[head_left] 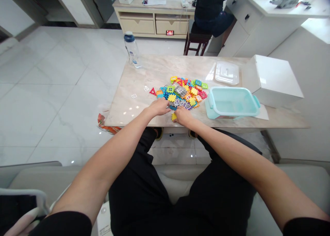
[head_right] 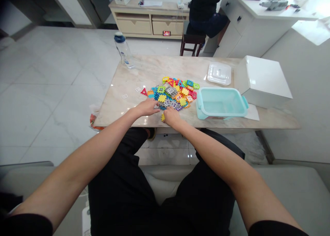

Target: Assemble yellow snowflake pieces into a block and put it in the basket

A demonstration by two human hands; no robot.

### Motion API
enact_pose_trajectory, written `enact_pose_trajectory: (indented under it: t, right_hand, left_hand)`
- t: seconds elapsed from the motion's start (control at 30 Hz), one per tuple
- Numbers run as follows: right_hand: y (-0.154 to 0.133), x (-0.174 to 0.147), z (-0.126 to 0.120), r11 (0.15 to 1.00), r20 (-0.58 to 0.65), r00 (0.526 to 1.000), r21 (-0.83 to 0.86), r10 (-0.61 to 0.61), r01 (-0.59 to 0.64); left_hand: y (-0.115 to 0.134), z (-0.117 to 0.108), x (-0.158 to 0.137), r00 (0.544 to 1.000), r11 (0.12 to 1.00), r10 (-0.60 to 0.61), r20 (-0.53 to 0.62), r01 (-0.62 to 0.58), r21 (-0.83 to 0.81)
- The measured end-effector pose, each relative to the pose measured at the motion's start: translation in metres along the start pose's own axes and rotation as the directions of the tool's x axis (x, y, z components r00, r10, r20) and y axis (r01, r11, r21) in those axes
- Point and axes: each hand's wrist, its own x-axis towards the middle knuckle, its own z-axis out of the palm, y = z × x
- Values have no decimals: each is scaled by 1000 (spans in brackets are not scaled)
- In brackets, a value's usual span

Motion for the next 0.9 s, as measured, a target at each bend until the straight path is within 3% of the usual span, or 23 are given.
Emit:
enact_pose_trajectory:
  t: [0.9]
  right_hand:
    - [10,2,-2,998,3,999,39,42,-42]
  left_hand:
    - [-9,4,5,1000,1000,-18,4,18,-6]
